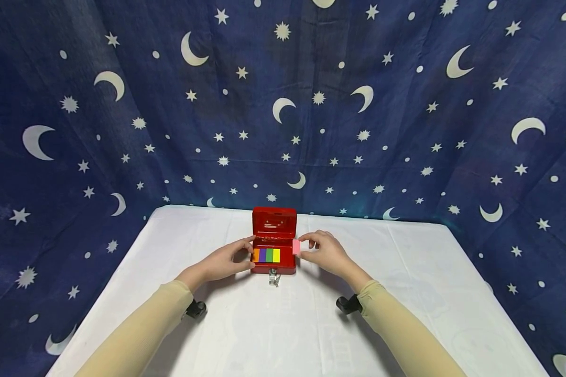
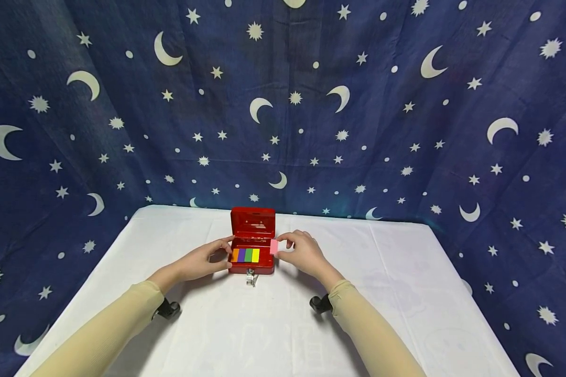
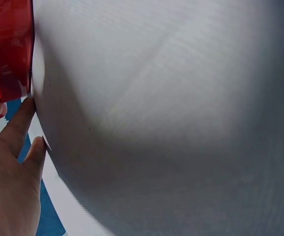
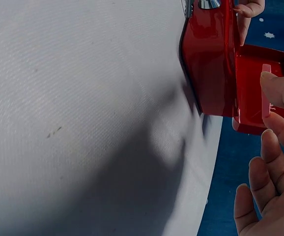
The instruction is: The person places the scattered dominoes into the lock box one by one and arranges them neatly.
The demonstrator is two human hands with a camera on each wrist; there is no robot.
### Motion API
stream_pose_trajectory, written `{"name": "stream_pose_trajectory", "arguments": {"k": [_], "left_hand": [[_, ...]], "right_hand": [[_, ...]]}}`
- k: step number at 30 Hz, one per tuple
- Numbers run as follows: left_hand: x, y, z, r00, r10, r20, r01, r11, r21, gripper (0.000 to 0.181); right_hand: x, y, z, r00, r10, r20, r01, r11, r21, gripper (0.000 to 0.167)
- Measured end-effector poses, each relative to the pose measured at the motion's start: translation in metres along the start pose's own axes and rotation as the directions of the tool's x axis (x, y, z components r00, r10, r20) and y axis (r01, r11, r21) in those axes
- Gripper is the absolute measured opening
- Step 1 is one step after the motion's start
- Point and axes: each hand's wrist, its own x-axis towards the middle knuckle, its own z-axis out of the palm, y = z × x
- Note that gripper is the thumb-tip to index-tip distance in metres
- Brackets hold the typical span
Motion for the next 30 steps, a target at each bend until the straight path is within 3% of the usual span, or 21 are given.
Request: {"name": "stream_pose_trajectory", "arguments": {"k": [30], "left_hand": [[0.0,0.0,0.001,1.0,-0.017,0.002,0.017,1.0,0.015,0.028]], "right_hand": [[0.007,-0.015,0.013,1.0,-0.013,0.026,0.013,1.0,-0.012,0.037]]}}
